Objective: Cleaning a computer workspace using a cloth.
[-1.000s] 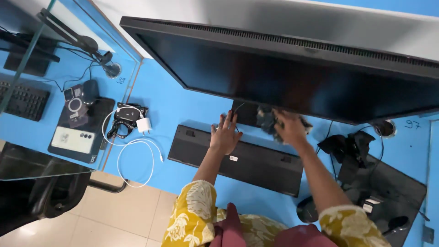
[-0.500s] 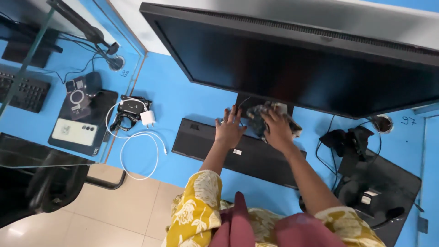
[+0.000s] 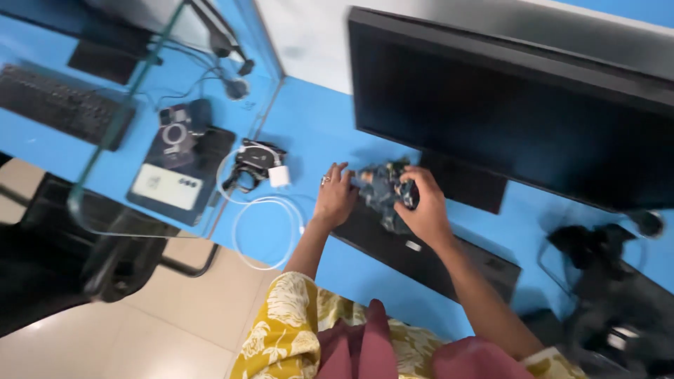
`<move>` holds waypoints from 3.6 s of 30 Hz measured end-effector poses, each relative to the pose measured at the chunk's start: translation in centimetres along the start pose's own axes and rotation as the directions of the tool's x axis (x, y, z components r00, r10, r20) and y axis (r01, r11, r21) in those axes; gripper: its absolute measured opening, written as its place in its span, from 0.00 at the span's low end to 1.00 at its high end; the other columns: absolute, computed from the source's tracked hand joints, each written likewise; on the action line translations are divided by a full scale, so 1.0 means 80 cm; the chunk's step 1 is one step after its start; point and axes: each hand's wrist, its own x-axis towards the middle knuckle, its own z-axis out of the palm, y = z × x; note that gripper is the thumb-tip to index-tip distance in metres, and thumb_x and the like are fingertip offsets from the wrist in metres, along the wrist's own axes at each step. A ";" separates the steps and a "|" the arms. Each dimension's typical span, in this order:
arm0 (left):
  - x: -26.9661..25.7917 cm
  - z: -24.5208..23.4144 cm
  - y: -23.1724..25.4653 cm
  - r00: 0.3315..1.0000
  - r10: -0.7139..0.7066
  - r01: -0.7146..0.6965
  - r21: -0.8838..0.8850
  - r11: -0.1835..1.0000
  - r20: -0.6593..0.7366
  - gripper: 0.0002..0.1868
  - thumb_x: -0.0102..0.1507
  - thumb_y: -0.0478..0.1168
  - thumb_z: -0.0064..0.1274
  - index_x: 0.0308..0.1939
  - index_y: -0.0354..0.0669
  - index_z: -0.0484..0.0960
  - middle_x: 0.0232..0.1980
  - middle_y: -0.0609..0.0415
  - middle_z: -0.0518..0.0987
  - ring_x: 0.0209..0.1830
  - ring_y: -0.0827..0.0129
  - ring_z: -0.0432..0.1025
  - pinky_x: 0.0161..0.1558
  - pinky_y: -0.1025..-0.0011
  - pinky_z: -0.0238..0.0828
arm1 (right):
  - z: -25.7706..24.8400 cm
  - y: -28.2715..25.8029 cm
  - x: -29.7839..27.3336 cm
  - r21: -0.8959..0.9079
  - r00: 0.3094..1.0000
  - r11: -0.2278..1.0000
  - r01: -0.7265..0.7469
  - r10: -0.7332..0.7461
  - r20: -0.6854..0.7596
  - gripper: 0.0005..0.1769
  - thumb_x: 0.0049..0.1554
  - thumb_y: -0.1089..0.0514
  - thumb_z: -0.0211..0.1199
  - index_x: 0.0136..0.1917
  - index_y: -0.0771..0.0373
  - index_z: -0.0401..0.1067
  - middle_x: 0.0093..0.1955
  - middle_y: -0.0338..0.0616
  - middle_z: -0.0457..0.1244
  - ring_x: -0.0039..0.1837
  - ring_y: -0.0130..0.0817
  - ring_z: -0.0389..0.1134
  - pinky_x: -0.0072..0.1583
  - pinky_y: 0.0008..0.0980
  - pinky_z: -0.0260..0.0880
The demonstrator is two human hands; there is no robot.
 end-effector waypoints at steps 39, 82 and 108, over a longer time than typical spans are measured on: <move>0.030 -0.086 -0.284 0.973 0.177 -0.199 0.158 0.967 0.146 0.60 0.46 0.71 0.67 0.69 0.34 0.64 0.79 0.46 0.51 0.82 0.46 0.31 0.66 0.22 0.19 | 0.427 0.079 0.085 -0.365 0.928 0.885 -0.290 0.353 0.117 0.24 0.51 0.61 0.61 0.63 0.58 0.73 0.80 0.47 0.50 0.81 0.59 0.46 0.77 0.54 0.50; 0.163 -0.106 -0.249 0.912 0.189 -0.253 0.137 0.958 0.364 0.45 0.49 0.55 0.69 0.68 0.52 0.66 0.83 0.50 0.44 0.83 0.41 0.32 0.60 0.13 0.32 | 0.346 -0.024 0.101 -0.703 0.790 0.685 -0.191 0.533 0.304 0.47 0.56 0.40 0.62 0.81 0.49 0.45 0.86 0.54 0.29 0.83 0.70 0.28 0.76 0.65 0.38; 0.097 -0.131 -0.253 0.945 0.118 -0.119 -0.016 0.993 0.304 0.37 0.63 0.44 0.54 0.76 0.60 0.59 0.83 0.46 0.45 0.84 0.38 0.35 0.61 0.27 0.57 | 0.299 0.032 0.097 -0.673 0.690 0.487 -0.557 0.722 -0.049 0.50 0.58 0.38 0.59 0.84 0.51 0.39 0.86 0.54 0.27 0.83 0.71 0.27 0.72 0.73 0.47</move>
